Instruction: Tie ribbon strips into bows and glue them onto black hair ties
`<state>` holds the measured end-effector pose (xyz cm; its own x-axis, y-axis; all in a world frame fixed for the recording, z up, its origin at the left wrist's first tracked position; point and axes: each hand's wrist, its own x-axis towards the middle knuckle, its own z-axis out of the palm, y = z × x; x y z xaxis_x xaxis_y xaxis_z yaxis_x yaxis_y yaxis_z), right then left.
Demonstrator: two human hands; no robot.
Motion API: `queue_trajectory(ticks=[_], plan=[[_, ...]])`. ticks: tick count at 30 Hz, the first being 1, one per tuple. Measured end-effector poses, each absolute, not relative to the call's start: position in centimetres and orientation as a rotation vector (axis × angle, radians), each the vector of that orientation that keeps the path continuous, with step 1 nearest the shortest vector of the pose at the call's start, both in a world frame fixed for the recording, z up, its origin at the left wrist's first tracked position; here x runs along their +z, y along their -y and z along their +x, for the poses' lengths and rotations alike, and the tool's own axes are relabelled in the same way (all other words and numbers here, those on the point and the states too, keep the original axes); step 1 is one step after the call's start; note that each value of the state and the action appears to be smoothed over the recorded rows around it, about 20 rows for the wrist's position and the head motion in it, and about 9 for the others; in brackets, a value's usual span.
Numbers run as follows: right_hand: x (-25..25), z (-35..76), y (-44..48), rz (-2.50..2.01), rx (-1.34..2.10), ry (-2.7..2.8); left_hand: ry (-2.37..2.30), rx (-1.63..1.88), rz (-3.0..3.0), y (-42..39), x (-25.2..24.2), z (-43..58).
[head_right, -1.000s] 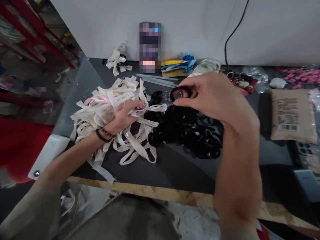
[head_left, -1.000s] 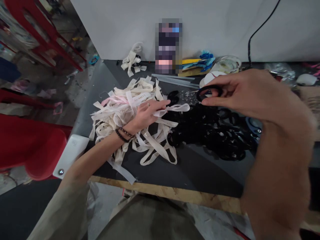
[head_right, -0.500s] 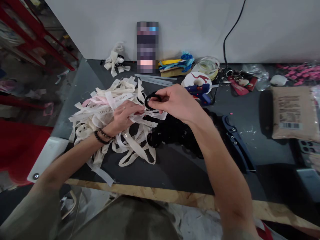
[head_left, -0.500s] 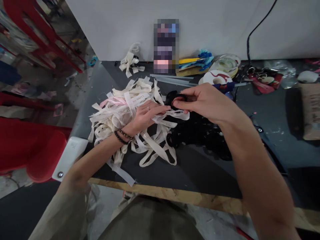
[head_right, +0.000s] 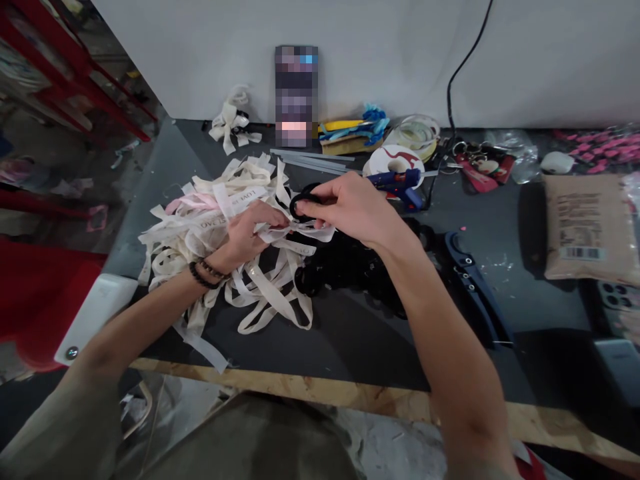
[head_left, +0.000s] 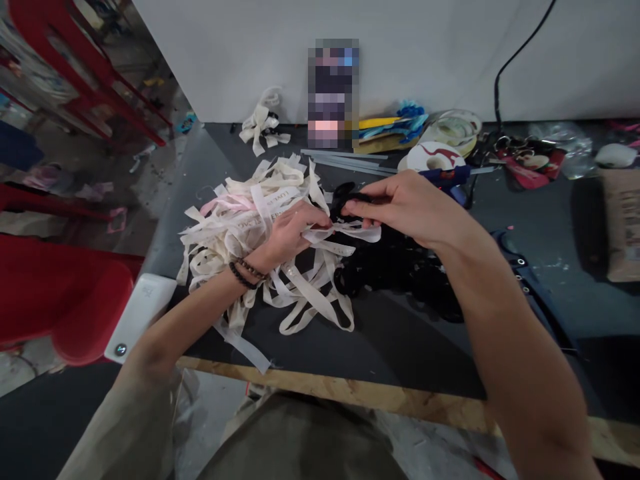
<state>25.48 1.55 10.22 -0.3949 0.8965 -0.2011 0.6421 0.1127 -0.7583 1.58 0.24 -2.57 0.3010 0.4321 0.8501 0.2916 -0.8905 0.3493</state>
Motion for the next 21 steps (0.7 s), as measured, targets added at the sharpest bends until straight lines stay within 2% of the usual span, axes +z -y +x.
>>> queue_trajectory(ticks=[21], plan=[[10.87,25.03,-1.00,-1.503,1.113,2.160,-0.573,1.648,2.388,-0.11,-1.85,1.45]])
